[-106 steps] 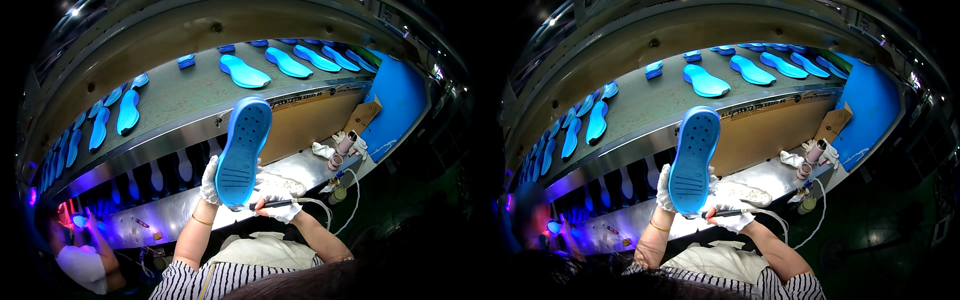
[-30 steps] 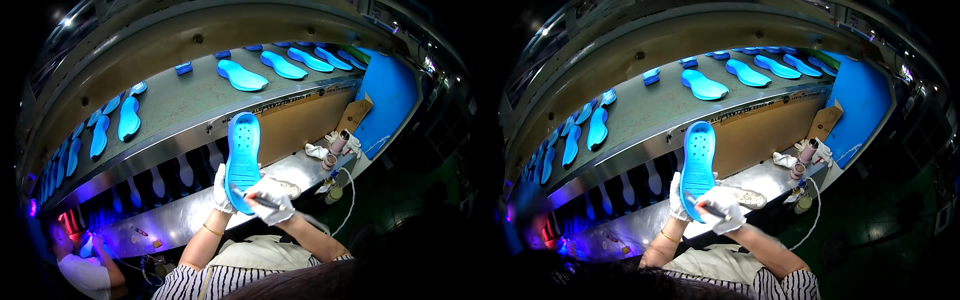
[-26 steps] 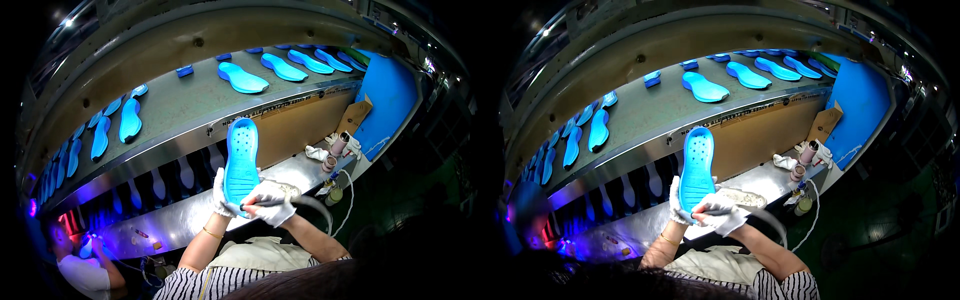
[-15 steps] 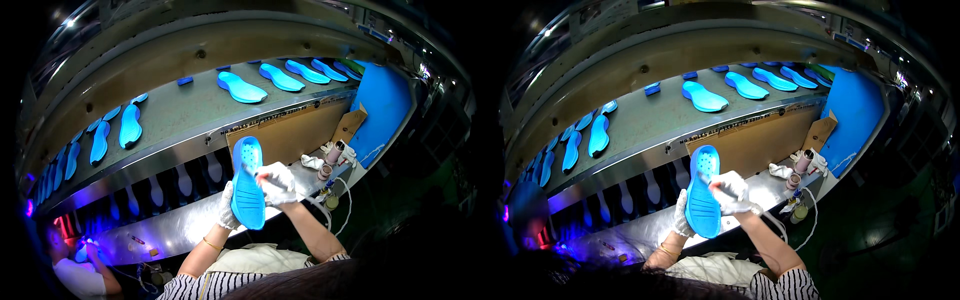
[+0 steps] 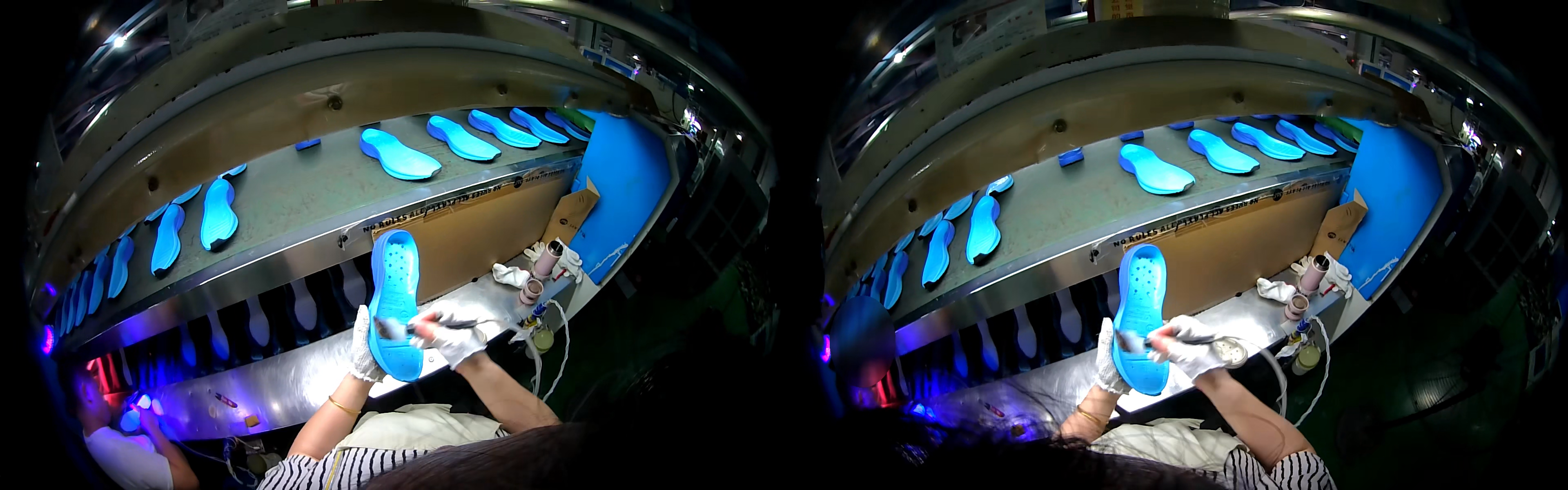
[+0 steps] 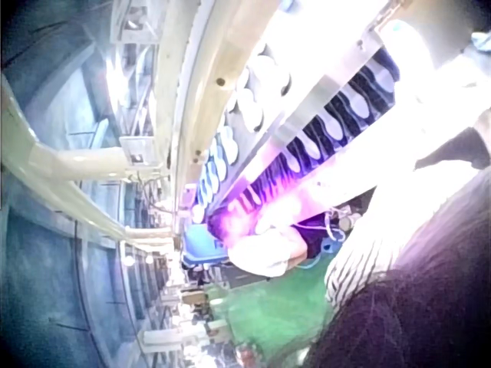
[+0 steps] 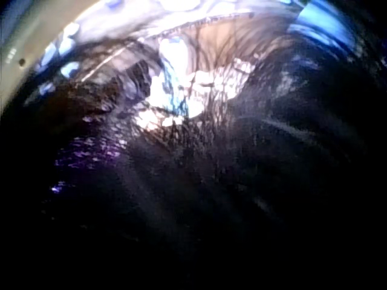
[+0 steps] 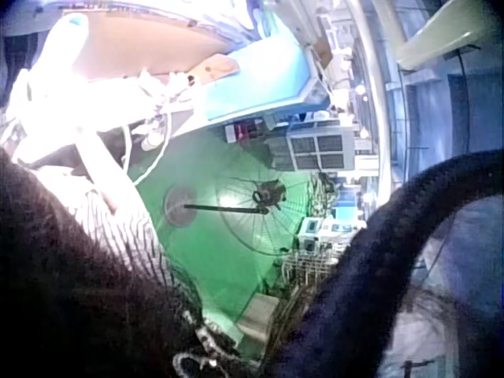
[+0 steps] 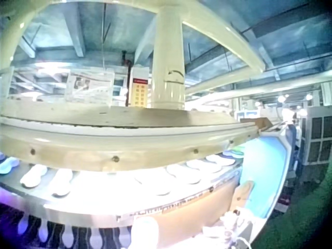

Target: The person applies glue to the inner surface of blue shoe soles using a brush and then places the soles onto a conveyor belt.

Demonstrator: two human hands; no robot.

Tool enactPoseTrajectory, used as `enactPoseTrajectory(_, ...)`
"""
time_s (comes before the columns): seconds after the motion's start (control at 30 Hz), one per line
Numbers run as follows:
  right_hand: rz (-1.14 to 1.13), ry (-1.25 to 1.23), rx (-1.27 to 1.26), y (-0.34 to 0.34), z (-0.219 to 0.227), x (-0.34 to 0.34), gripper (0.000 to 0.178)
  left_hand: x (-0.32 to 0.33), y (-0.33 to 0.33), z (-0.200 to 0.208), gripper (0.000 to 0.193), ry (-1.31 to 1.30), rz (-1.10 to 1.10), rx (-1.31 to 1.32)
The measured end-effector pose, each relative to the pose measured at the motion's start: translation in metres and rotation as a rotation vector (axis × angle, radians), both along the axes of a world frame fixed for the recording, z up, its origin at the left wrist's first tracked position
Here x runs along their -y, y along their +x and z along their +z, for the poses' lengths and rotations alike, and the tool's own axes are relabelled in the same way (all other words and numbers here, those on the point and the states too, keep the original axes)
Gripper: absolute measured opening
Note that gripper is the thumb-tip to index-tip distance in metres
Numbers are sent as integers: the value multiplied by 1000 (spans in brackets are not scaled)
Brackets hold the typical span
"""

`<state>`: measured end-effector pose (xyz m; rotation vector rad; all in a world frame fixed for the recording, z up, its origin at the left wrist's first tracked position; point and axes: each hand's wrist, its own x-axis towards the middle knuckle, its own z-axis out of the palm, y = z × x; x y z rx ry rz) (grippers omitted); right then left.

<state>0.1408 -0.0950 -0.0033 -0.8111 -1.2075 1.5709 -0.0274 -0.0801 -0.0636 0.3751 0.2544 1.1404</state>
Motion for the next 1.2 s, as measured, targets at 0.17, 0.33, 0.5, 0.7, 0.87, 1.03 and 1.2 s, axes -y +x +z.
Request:
enactPoseTrajectory(0.17, -332, 533, 223, 27, -4, -25, 15, 2, -1, 21, 66, 17, -103, -87)
enactPoseTrajectory(0.33, 23, 1038, 772, 27, 33, -9, 17, -6, -14, 9, 64, 122, 16, -235)
enactPoseTrajectory(0.5, -137, 990, 552, 29, 41, -22, 17, -8, -22, 13, 72, 120, -54, -61)
enactPoseTrajectory(0.7, -714, 1043, 450, -6, 31, -70, 16, 3, -8, 39, 85, 198, -114, -132)
enactPoseTrajectory(0.87, -273, 1113, 362, -26, 37, -20, 16, -30, -29, 33, 79, 285, -182, 155)
enactPoseTrajectory(1.03, -488, 918, 325, 14, 43, -14, 16, -70, -38, 115, 83, 393, -115, 47)
enactPoseTrajectory(1.2, -379, 682, 2, 12, 30, -16, 17, -149, -73, 144, 84, 53, 85, 241)
